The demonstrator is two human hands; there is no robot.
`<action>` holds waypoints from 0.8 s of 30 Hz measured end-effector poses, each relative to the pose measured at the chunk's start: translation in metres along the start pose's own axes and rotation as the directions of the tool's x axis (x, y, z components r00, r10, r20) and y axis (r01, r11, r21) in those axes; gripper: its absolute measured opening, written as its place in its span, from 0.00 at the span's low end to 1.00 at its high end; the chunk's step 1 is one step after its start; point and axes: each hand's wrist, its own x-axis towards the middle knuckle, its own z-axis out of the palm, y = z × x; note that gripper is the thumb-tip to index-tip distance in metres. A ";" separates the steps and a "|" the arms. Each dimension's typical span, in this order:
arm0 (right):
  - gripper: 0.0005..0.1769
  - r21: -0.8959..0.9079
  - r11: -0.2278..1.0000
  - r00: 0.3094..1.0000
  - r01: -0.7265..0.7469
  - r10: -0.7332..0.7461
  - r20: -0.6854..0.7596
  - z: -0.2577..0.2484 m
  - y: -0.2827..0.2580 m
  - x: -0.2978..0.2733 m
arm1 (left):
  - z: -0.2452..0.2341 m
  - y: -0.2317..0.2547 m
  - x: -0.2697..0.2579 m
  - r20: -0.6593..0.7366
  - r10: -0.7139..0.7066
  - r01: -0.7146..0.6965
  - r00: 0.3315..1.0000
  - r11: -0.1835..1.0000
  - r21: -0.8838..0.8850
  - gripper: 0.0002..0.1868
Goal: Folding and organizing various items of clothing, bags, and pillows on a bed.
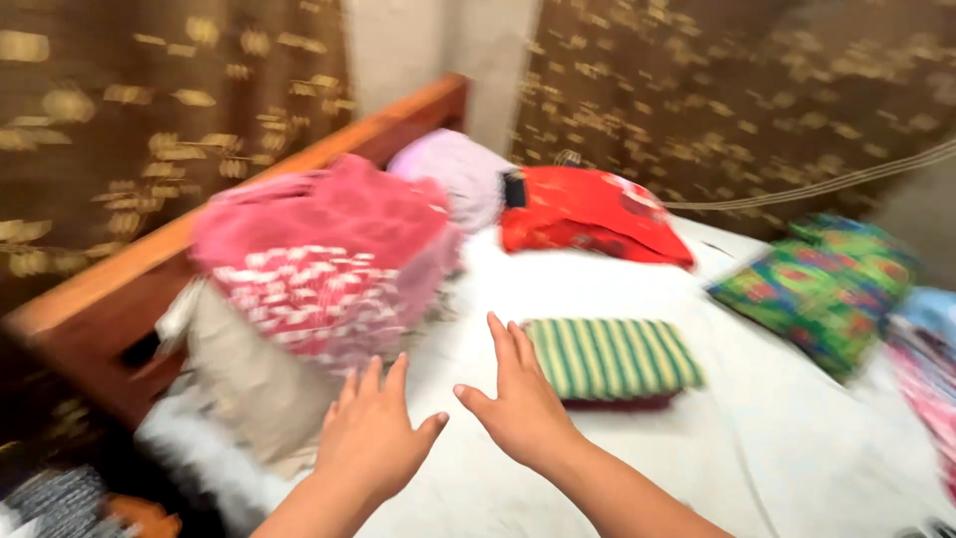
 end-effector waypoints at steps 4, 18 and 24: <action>0.54 0.019 0.991 0.987 -0.133 0.134 -0.093 -0.021 0.051 0.010 | 0.019 0.043 0.047 0.077 0.155 -0.156 0.985 0.988 0.011 0.48; 0.52 0.419 0.615 0.611 -0.668 0.775 -0.162 -0.070 0.222 0.028 | 0.185 0.138 0.254 0.383 0.201 -0.123 0.901 0.968 -0.218 0.51; 0.52 0.491 0.533 0.567 -0.689 0.818 -0.093 -0.076 0.298 0.045 | 0.247 0.173 0.302 0.419 0.037 0.163 0.907 0.888 -0.431 0.52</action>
